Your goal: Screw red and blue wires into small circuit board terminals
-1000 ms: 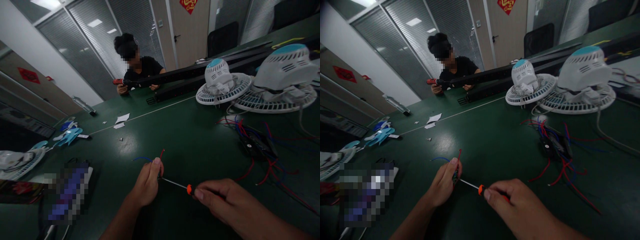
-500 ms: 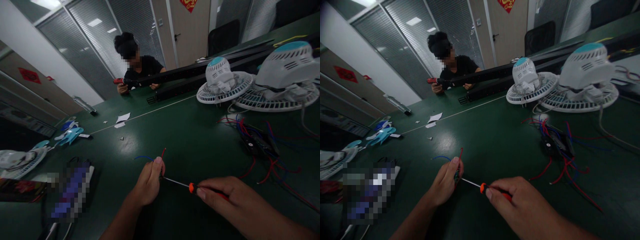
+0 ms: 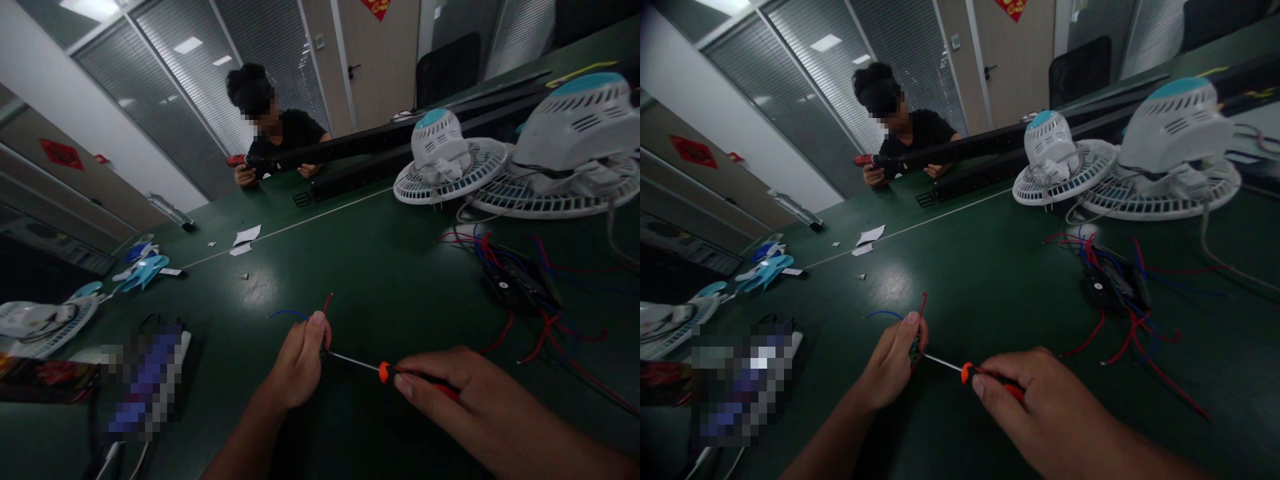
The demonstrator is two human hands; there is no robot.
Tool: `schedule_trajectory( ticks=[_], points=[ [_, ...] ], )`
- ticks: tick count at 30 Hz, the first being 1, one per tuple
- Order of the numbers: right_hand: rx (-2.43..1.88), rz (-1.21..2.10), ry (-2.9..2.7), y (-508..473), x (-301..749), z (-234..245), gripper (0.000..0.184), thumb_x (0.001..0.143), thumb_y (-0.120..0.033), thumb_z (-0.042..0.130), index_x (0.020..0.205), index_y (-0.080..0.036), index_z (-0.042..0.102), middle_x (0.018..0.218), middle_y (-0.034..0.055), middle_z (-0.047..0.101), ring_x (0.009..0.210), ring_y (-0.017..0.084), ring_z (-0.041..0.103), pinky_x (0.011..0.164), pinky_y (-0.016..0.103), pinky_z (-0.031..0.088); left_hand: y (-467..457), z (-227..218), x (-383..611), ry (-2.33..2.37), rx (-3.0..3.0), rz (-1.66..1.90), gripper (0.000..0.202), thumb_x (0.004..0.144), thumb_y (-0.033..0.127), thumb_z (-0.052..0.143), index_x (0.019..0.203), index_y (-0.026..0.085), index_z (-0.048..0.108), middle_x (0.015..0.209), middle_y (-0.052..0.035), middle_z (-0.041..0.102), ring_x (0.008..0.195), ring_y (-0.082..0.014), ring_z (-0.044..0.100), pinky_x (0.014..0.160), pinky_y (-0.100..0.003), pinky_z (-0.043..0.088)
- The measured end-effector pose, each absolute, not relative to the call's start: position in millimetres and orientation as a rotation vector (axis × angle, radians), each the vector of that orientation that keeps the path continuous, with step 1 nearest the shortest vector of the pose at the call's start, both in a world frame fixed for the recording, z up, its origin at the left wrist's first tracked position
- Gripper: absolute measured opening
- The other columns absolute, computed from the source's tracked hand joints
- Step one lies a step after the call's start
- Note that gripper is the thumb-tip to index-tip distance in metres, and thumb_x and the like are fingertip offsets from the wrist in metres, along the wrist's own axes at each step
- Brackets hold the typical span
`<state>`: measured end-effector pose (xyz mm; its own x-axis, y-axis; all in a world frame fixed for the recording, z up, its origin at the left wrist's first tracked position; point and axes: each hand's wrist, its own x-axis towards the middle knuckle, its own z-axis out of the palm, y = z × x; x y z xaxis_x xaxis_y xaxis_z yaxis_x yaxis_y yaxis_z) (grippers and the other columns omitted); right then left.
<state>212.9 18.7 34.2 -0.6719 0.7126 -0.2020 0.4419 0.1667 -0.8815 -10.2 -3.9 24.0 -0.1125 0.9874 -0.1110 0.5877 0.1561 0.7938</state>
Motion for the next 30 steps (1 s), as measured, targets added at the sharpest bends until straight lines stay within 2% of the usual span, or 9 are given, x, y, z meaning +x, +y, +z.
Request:
schedule_trajectory(
  ticks=[8, 12, 15, 17, 19, 21, 24, 26, 30],
  points=[
    [-1.076, 1.248, -2.278, 16, 214, 33, 0.035, 0.092, -0.034, 0.043, 0.064, -0.024, 0.061, 0.058, -0.0013, 0.064, 0.054, 0.016, 0.059, 0.053, 0.028, 0.042, -4, 24, -9, 1.791, 1.494, 0.782, 0.05, 0.096, 0.05, 0.021, 0.064, 0.022, 0.048, 0.058, 0.0021, 0.043, 0.058, -0.0166, 0.046, 0.06, -0.03, 0.036],
    [-1.123, 1.25, -2.305, 14, 216, 37, 0.043, 0.094, -0.041, 0.036, 0.064, -0.024, 0.061, 0.058, 0.0001, 0.064, 0.055, 0.018, 0.06, 0.053, 0.031, 0.044, -4, 24, -8, 1.804, 1.468, 0.793, 0.051, 0.095, 0.052, 0.021, 0.063, 0.022, 0.049, 0.058, 0.0017, 0.044, 0.058, -0.0168, 0.045, 0.059, -0.029, 0.035],
    [-1.213, 1.287, -2.16, 13, 220, 39, 0.048, 0.094, -0.051, 0.031, 0.087, -0.027, 0.072, 0.077, 0.0037, 0.072, 0.072, 0.023, 0.066, 0.062, 0.034, 0.049, -4, 24, -8, 1.799, 1.427, 0.832, 0.052, 0.094, 0.053, 0.022, 0.062, 0.022, 0.048, 0.056, 0.0021, 0.043, 0.056, -0.0166, 0.044, 0.058, -0.029, 0.035],
    [-1.283, 1.329, -2.027, 15, 221, 36, 0.05, 0.093, -0.054, 0.03, 0.105, -0.028, 0.071, 0.084, 0.0052, 0.073, 0.081, 0.025, 0.067, 0.068, 0.035, 0.05, -3, 23, -7, 1.795, 1.418, 0.853, 0.052, 0.094, 0.053, 0.021, 0.062, 0.022, 0.048, 0.055, 0.0024, 0.042, 0.055, -0.0166, 0.044, 0.057, -0.029, 0.035],
    [-1.32, 1.439, -1.903, 18, 220, 31, 0.048, 0.093, -0.051, 0.032, 0.111, -0.025, 0.068, 0.069, 0.0035, 0.069, 0.069, 0.022, 0.067, 0.06, 0.032, 0.049, -3, 23, -7, 1.806, 1.421, 0.868, 0.053, 0.094, 0.054, 0.021, 0.062, 0.022, 0.048, 0.054, 0.0025, 0.042, 0.055, -0.0168, 0.044, 0.057, -0.029, 0.035],
    [-1.328, 1.599, -1.749, 21, 218, 26, 0.039, 0.092, -0.045, 0.04, 0.109, -0.022, 0.067, 0.051, -0.0026, 0.059, 0.05, 0.017, 0.06, 0.046, 0.027, 0.043, -2, 23, -6, 1.831, 1.413, 0.883, 0.053, 0.094, 0.054, 0.021, 0.062, 0.022, 0.049, 0.055, 0.0022, 0.042, 0.056, -0.0171, 0.045, 0.058, -0.029, 0.035],
    [-1.297, 1.794, -1.445, 24, 214, 19, 0.032, 0.088, -0.044, 0.054, 0.108, -0.02, 0.062, 0.048, -0.0063, 0.057, 0.038, 0.011, 0.051, 0.038, 0.021, 0.034, -3, 23, -5, 1.862, 1.388, 0.908, 0.054, 0.093, 0.055, 0.021, 0.061, 0.022, 0.049, 0.055, 0.002, 0.044, 0.055, -0.0171, 0.045, 0.057, -0.029, 0.035],
    [-1.255, 1.852, -1.29, 23, 212, 16, 0.035, 0.084, -0.049, 0.058, 0.102, -0.019, 0.061, 0.054, -0.0042, 0.062, 0.038, 0.011, 0.054, 0.038, 0.021, 0.036, -3, 23, -4, 1.879, 1.376, 0.924, 0.055, 0.093, 0.056, 0.021, 0.061, 0.022, 0.049, 0.055, 0.0021, 0.044, 0.055, -0.0171, 0.045, 0.056, -0.029, 0.035],
    [-1.159, 1.9, -1.156, 17, 210, 17, 0.041, 0.083, -0.058, 0.053, 0.091, -0.019, 0.062, 0.062, 0.0005, 0.066, 0.049, 0.014, 0.062, 0.046, 0.025, 0.046, -4, 21, -3, 1.889, 1.359, 0.929, 0.055, 0.092, 0.058, 0.021, 0.062, 0.022, 0.049, 0.055, 0.0022, 0.044, 0.055, -0.0173, 0.046, 0.055, -0.029, 0.034]
  ],
)
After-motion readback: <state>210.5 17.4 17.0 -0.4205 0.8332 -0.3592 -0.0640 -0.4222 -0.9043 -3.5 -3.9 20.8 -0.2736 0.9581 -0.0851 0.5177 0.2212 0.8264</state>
